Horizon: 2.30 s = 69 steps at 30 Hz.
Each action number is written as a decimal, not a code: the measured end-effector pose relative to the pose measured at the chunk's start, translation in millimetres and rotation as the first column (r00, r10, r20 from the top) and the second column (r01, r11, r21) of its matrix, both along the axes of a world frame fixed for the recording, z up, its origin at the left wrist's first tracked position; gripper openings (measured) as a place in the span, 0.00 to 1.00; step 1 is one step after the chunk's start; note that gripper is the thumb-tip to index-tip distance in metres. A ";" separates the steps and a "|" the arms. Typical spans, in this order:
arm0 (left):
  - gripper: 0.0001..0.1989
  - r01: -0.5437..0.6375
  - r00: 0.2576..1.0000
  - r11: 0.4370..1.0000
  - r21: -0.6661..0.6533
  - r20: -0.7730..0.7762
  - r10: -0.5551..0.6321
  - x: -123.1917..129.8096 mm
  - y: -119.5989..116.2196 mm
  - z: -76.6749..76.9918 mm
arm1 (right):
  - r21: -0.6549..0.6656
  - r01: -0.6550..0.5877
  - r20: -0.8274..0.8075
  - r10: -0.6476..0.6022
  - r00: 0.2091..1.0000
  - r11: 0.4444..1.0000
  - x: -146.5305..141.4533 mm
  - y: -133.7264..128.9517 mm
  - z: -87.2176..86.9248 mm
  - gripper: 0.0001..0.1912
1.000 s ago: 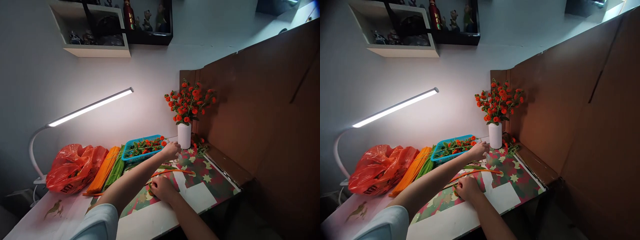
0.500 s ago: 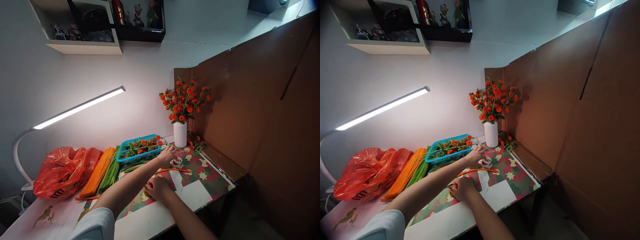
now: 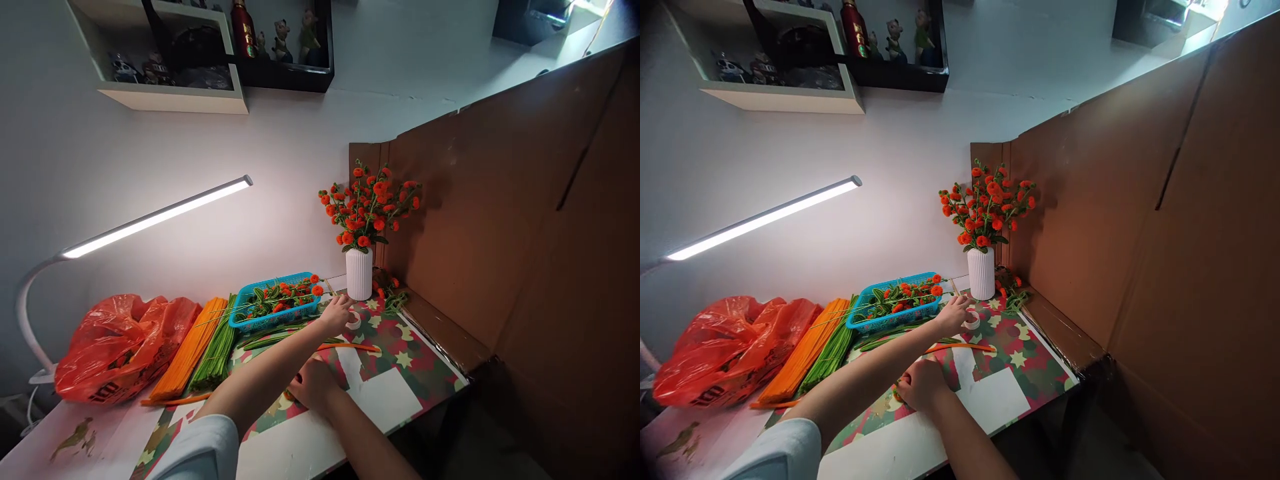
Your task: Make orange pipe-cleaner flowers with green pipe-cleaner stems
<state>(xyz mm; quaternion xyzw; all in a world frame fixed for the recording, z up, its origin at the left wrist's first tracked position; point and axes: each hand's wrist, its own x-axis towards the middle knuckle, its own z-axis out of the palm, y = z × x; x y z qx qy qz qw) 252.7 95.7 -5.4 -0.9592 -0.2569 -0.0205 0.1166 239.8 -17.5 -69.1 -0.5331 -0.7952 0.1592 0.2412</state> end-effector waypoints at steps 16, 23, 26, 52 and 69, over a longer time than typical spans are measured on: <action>0.08 -0.406 0.587 0.914 -0.008 0.765 0.267 -194.9 -123.4 -26.1 | -0.012 -0.030 -0.325 0.024 0.945 0.999 5.2 -4.8 15.4 0.07; 0.10 -0.451 0.470 0.870 -0.200 0.775 0.422 -205.1 -148.1 -53.2 | 0.206 -0.071 -0.372 0.145 0.917 0.976 -3.1 -16.4 14.7 0.08; 0.07 -0.406 0.522 0.887 -0.220 0.741 0.423 -199.4 -151.1 -50.8 | 0.216 -0.115 -0.346 0.186 0.920 0.970 -7.4 -17.7 9.3 0.07; 0.08 -0.302 0.537 0.868 -0.393 0.683 0.496 -194.5 -163.0 -55.2 | 0.030 -0.280 -0.260 0.278 0.925 0.959 -7.1 -24.1 8.0 0.13; 0.03 -0.303 0.545 0.871 -0.388 0.679 0.492 -194.0 -164.5 -53.8 | 0.051 -0.242 -0.280 0.247 0.928 0.969 -7.0 -26.3 9.5 0.07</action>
